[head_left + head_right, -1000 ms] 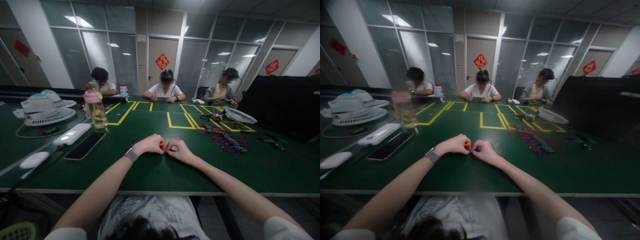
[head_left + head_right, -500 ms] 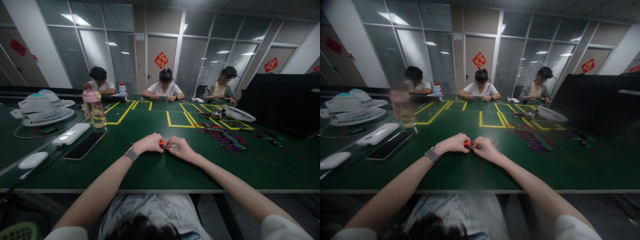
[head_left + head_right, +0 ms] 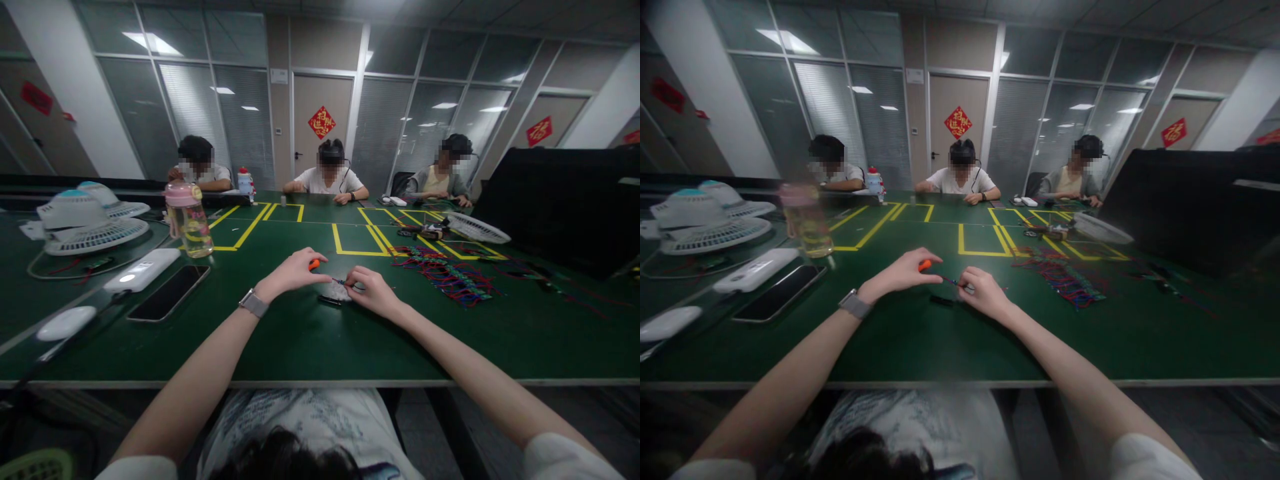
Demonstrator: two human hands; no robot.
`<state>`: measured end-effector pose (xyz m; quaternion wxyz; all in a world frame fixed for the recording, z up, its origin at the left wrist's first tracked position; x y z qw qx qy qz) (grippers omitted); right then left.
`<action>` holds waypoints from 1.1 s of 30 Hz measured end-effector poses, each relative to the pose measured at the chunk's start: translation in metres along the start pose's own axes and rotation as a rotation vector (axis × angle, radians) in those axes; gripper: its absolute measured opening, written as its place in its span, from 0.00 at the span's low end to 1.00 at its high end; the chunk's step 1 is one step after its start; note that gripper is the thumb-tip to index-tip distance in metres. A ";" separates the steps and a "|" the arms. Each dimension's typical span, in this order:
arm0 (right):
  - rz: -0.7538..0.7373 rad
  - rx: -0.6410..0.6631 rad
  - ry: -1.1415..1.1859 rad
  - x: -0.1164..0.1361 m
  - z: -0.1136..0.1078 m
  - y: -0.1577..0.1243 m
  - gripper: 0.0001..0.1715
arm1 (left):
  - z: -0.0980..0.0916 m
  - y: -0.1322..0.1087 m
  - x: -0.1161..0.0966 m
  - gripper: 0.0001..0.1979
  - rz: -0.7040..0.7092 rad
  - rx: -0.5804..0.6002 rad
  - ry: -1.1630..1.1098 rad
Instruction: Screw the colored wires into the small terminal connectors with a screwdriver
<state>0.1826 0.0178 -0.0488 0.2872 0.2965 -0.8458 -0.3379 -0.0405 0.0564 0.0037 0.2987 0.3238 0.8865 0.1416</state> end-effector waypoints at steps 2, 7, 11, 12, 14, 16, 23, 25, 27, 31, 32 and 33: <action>0.037 -0.010 -0.013 -0.005 0.000 0.000 0.06 | -0.003 0.002 0.000 0.25 -0.015 -0.143 -0.028; 0.173 -0.027 0.040 -0.022 0.003 -0.002 0.07 | -0.008 0.005 -0.004 0.14 -0.112 -0.433 -0.161; 0.311 -0.008 0.058 -0.032 0.005 -0.003 0.05 | -0.012 0.007 -0.002 0.12 -0.192 -0.574 -0.310; 0.342 0.001 0.065 -0.034 0.005 -0.004 0.05 | -0.012 0.008 0.000 0.13 -0.213 -0.602 -0.354; 0.383 0.018 0.084 -0.036 0.005 -0.004 0.06 | -0.012 0.009 0.003 0.14 -0.263 -0.638 -0.441; 0.390 0.034 0.097 -0.037 0.004 -0.003 0.08 | -0.012 0.010 0.005 0.14 -0.298 -0.654 -0.506; 0.261 0.060 0.004 -0.029 0.001 0.001 0.06 | -0.012 0.010 0.004 0.14 -0.326 -0.664 -0.552; 0.237 0.066 -0.014 -0.025 0.002 0.001 0.05 | -0.013 0.010 0.005 0.14 -0.333 -0.669 -0.542; 0.271 0.055 0.021 -0.021 0.003 0.001 0.06 | -0.013 0.010 0.006 0.14 -0.338 -0.680 -0.534; 0.447 0.023 0.280 -0.013 0.007 0.001 0.09 | -0.014 0.010 0.007 0.14 -0.332 -0.699 -0.537; 0.488 0.026 0.359 -0.010 0.008 0.002 0.10 | -0.014 0.010 0.006 0.14 -0.329 -0.701 -0.540; 0.523 0.034 0.428 -0.006 0.009 0.002 0.11 | -0.014 0.010 0.006 0.14 -0.327 -0.703 -0.542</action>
Point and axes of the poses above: each hand's wrist, its own y-axis towards the middle knuckle, its own z-axis out of the palm, x = y × z, the point moved 1 cm from there along y, towards the middle knuckle, and after that the axes turned 12 degrees about -x, right-handed, at the moved point
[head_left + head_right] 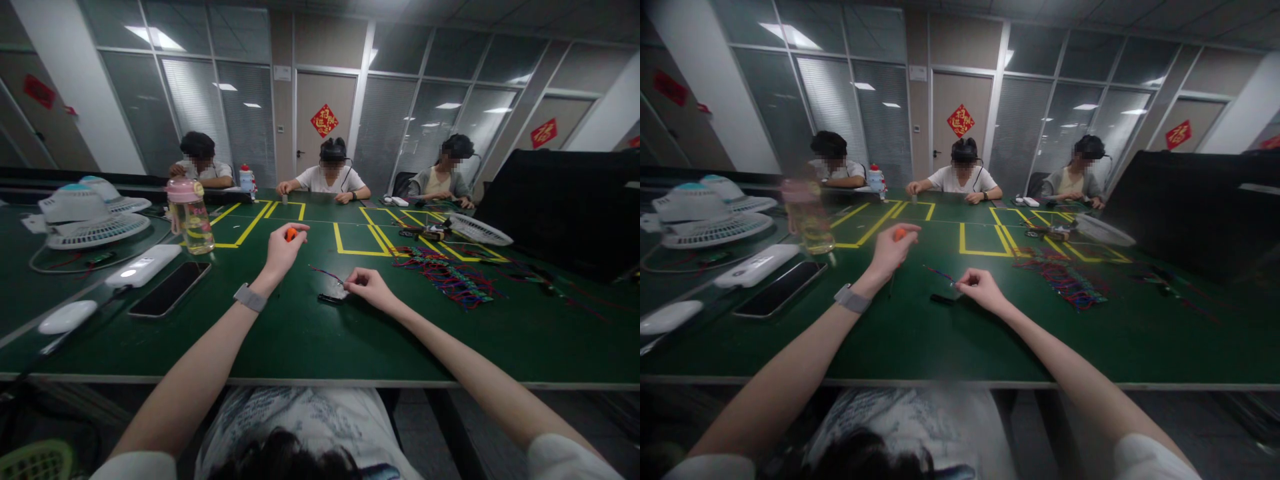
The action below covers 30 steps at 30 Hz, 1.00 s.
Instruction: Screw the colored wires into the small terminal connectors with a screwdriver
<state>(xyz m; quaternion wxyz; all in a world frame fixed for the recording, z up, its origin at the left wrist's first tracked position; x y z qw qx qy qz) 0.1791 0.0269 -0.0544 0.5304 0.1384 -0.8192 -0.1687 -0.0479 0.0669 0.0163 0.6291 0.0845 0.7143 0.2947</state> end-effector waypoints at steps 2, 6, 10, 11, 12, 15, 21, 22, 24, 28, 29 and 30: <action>0.041 0.039 0.078 0.007 0.006 -0.003 0.12 | 0.001 0.000 0.000 0.13 0.002 -0.003 -0.004; 0.006 0.055 0.095 0.019 0.014 -0.010 0.11 | 0.000 0.002 0.000 0.12 0.004 -0.015 -0.023; -0.038 0.058 0.049 0.025 0.018 -0.016 0.11 | -0.006 0.009 0.000 0.11 -0.002 -0.070 -0.067; -0.050 0.060 0.044 0.026 0.018 -0.016 0.10 | -0.008 0.011 -0.001 0.11 -0.006 -0.085 -0.073; -0.062 0.060 0.042 0.026 0.019 -0.017 0.10 | -0.009 0.012 -0.001 0.11 -0.011 -0.096 -0.077; -0.091 0.061 0.032 0.027 0.020 -0.018 0.10 | -0.012 0.014 -0.001 0.11 -0.023 -0.118 -0.083; -0.106 0.070 -0.015 0.027 0.021 -0.019 0.10 | -0.011 0.014 -0.001 0.10 -0.035 -0.130 -0.101; -0.111 0.070 -0.028 0.027 0.020 -0.019 0.10 | -0.011 0.014 -0.001 0.10 -0.036 -0.133 -0.104; -0.120 0.077 -0.053 0.028 0.016 -0.022 0.10 | -0.010 0.015 0.000 0.10 -0.037 -0.136 -0.107; -0.113 0.088 -0.100 0.026 -0.003 -0.034 0.11 | -0.010 0.015 0.001 0.10 -0.030 -0.131 -0.103; -0.096 0.081 -0.109 0.024 -0.011 -0.040 0.12 | -0.011 0.015 0.000 0.10 -0.027 -0.130 -0.101; -0.075 0.065 -0.119 0.022 -0.020 -0.046 0.12 | -0.011 0.015 0.000 0.10 -0.026 -0.129 -0.098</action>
Point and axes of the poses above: each hand's wrist, its own y-axis towards the middle knuckle, its own z-axis out of the palm, x = y × z, the point moved 1 cm from there along y, towards the middle knuckle, and after that the axes turned 12 degrees about -x, right-handed, at the moved point
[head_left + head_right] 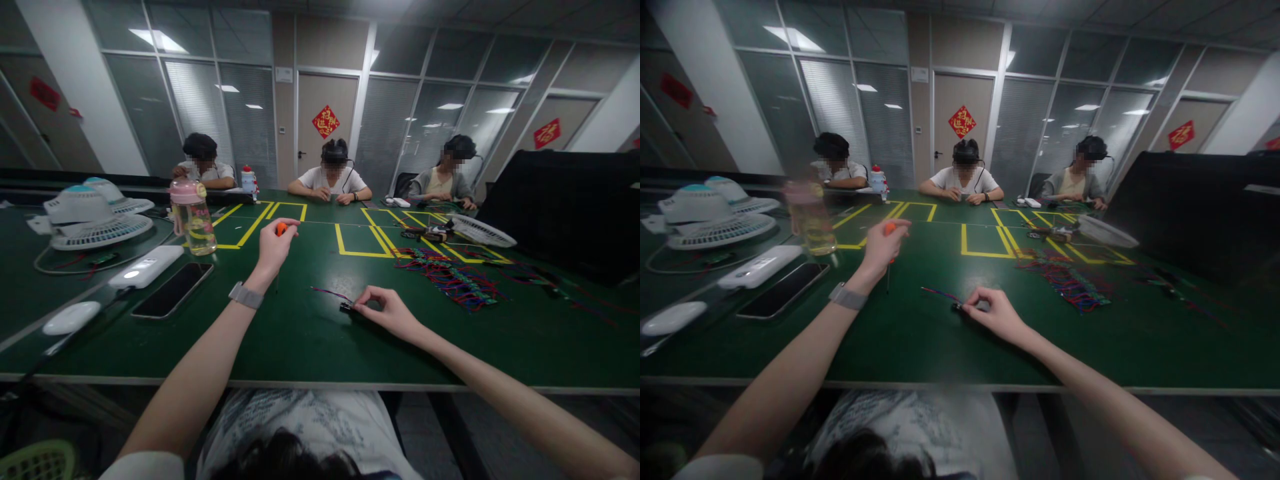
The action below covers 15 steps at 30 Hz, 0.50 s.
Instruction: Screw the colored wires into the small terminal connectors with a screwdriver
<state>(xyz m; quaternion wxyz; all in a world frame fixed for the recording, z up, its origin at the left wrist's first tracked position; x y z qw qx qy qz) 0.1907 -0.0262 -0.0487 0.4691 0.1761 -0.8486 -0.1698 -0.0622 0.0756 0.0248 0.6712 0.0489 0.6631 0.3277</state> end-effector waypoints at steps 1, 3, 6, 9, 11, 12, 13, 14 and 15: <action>0.010 -0.007 -0.009 -0.003 -0.009 -0.008 0.12 | 0.000 0.000 -0.001 0.10 0.001 0.000 0.004; 0.040 -0.038 -0.034 -0.010 -0.031 -0.027 0.14 | -0.001 0.000 -0.002 0.10 0.001 0.000 0.014; 0.138 -0.142 -0.115 -0.021 -0.073 -0.060 0.19 | 0.000 0.000 -0.004 0.10 0.005 -0.004 0.025; 0.260 -0.272 -0.215 -0.036 -0.121 -0.093 0.23 | 0.000 0.000 -0.004 0.10 0.008 -0.008 0.039; 0.322 -0.369 -0.280 -0.046 -0.154 -0.112 0.24 | 0.000 0.001 -0.003 0.10 0.009 -0.009 0.052; 0.350 -0.408 -0.321 -0.051 -0.169 -0.120 0.25 | 0.000 0.001 -0.003 0.10 0.013 -0.009 0.057; 0.370 -0.460 -0.366 -0.055 -0.183 -0.126 0.25 | 0.000 0.002 -0.002 0.10 0.018 -0.012 0.061; 0.394 -0.490 -0.402 -0.059 -0.195 -0.131 0.25 | 0.000 0.002 -0.002 0.10 0.025 -0.016 0.063; 0.417 -0.530 -0.428 -0.061 -0.205 -0.135 0.25 | 0.000 0.002 -0.001 0.10 0.030 -0.021 0.065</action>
Point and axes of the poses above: each hand's wrist, its own y-axis towards the middle knuckle, its own z-axis out of the palm, x = y × z, the point moved 1 cm from there along y, towards the middle knuckle, and after that the axes turned 12 degrees about -x, right-handed, at the moved point
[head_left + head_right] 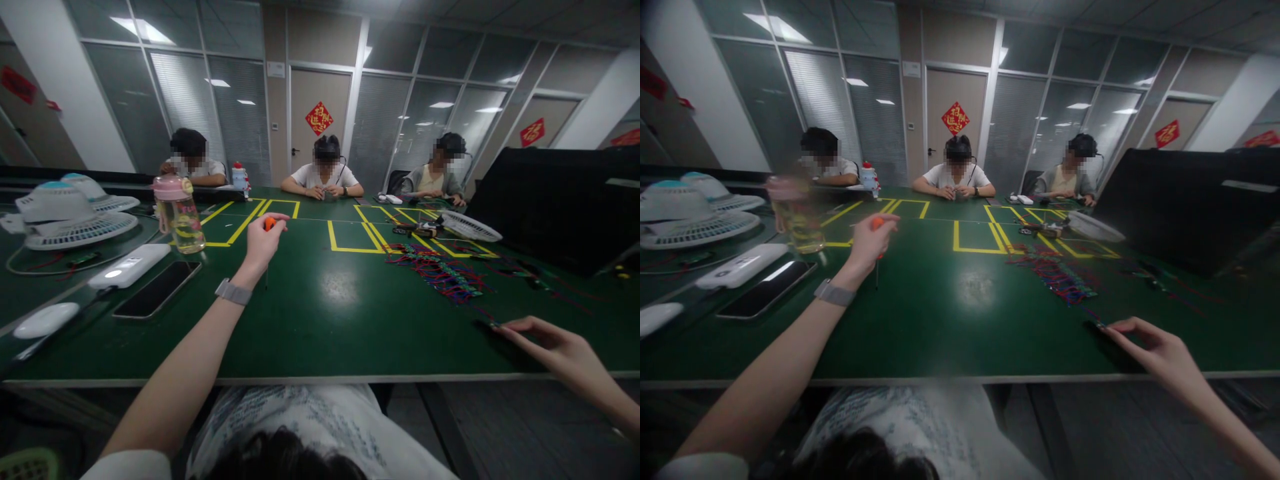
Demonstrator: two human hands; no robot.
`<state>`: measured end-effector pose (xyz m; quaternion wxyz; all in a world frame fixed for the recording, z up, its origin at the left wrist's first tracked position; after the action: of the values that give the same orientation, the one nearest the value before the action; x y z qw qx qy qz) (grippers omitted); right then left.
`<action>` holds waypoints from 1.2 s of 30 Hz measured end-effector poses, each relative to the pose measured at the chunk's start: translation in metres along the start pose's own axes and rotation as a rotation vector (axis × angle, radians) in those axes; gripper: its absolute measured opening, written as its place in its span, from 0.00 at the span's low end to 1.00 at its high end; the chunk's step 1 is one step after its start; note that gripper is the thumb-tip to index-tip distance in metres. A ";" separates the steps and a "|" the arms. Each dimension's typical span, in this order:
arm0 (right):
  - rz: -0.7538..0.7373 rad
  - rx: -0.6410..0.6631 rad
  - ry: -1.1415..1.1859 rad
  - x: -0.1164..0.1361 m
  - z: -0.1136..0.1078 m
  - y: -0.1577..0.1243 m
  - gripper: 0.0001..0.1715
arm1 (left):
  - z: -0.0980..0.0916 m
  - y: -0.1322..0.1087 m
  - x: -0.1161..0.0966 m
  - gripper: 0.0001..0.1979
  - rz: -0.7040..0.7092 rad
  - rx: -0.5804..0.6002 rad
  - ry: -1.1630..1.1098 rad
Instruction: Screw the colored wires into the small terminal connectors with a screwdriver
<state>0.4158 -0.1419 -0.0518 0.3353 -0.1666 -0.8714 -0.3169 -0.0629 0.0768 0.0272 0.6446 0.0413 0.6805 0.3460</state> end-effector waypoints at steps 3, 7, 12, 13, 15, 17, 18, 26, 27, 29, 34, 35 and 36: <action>0.078 -0.037 -0.044 -0.010 -0.012 0.008 0.23 | -0.001 0.001 0.001 0.10 0.006 -0.008 0.002; 0.138 -0.049 -0.072 -0.009 -0.011 0.013 0.24 | -0.002 0.002 0.002 0.11 0.005 0.001 -0.007; 0.119 -0.079 -0.099 -0.008 -0.016 0.015 0.25 | -0.002 0.002 0.002 0.11 0.018 -0.010 0.015; 0.104 -0.089 -0.123 -0.008 -0.018 0.016 0.26 | -0.002 0.002 0.002 0.11 0.020 -0.013 0.022; 0.062 -0.094 -0.201 -0.009 -0.022 0.016 0.26 | -0.002 0.002 0.002 0.11 0.025 -0.014 0.034; 0.012 -0.068 -0.262 -0.010 -0.023 0.015 0.25 | -0.002 0.001 0.002 0.11 0.032 -0.014 0.039; -0.013 -0.054 -0.269 -0.011 -0.022 0.014 0.25 | -0.002 0.001 0.001 0.11 0.036 -0.014 0.040; -0.149 -0.006 -0.263 -0.026 -0.012 0.014 0.22 | -0.002 0.000 -0.001 0.09 0.073 0.009 0.056; -0.151 -0.008 -0.266 -0.028 -0.012 0.014 0.22 | -0.002 -0.001 -0.001 0.09 0.082 0.009 0.055; -0.151 -0.014 -0.268 -0.030 -0.012 0.014 0.22 | -0.002 -0.001 -0.001 0.09 0.096 0.007 0.060; -0.139 -0.010 -0.263 -0.028 -0.011 0.012 0.22 | -0.001 -0.002 -0.003 0.08 0.117 0.006 0.075; -0.136 -0.010 -0.261 -0.027 -0.010 0.011 0.22 | -0.001 -0.002 -0.003 0.08 0.124 0.003 0.073; -0.133 -0.011 -0.260 -0.026 -0.010 0.011 0.22 | -0.001 -0.002 -0.003 0.08 0.131 0.000 0.070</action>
<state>0.4449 -0.1422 -0.0590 0.1972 -0.1500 -0.9148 -0.3189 -0.0627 0.0730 0.0288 0.5962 0.0734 0.6985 0.3888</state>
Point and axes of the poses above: each hand's wrist, its own y-axis towards the middle knuckle, its own z-axis out of the palm, x = y × z, the point moved 1 cm from there along y, towards the middle knuckle, and after that the axes turned 12 degrees about -x, right-handed, at the moved point
